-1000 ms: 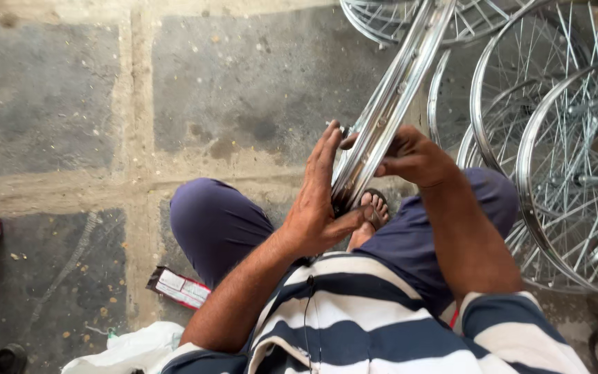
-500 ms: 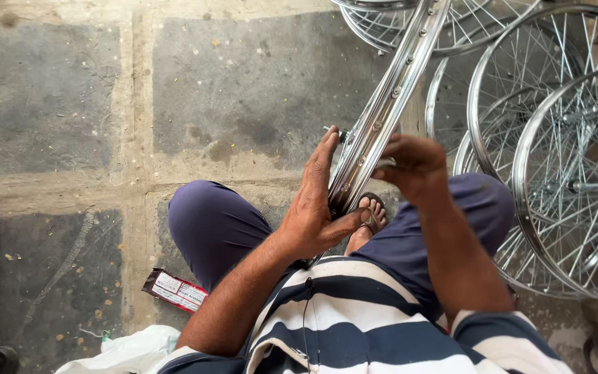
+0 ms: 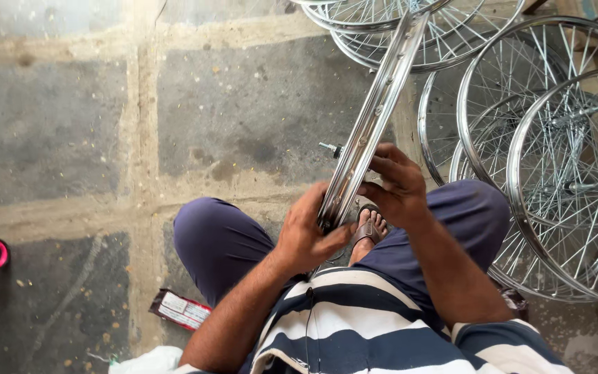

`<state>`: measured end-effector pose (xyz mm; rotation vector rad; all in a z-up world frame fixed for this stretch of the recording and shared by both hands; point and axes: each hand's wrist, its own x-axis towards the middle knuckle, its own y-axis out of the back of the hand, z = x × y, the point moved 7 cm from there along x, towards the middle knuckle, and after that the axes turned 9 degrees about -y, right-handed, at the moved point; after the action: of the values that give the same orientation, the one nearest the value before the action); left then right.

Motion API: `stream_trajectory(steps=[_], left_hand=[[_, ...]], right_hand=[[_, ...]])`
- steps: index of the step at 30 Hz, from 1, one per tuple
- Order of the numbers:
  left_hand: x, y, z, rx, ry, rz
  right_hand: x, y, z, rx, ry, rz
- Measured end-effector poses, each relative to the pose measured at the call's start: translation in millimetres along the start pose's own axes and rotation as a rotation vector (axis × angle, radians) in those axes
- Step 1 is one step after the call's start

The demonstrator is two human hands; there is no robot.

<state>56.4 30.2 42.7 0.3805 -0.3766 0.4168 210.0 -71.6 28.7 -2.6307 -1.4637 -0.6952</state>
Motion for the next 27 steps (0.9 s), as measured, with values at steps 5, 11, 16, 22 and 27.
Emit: stream_trajectory(steps=[5,11,16,22,27], left_hand=[[-23,-8,-15,-0.027,0.156,-0.086],[-43,-7,-4,0.031,-0.188,0.030],[-65,-6,-20,-0.170,-0.127,0.024],[-26,5,-91,-0.540,0.070,0.133],[9,-36,-127,-1.036,0.118,0.089]], right_hand=[[2,28,23,0.353,-0.072,0.220],[9,24,75,0.636,-0.167,0.100],[11,-4,57,0.708,-0.258,-0.038],[12,-19,-32,-0.300,-0.111,0.123],[22,-18,-52,-0.300,-0.177,0.170]])
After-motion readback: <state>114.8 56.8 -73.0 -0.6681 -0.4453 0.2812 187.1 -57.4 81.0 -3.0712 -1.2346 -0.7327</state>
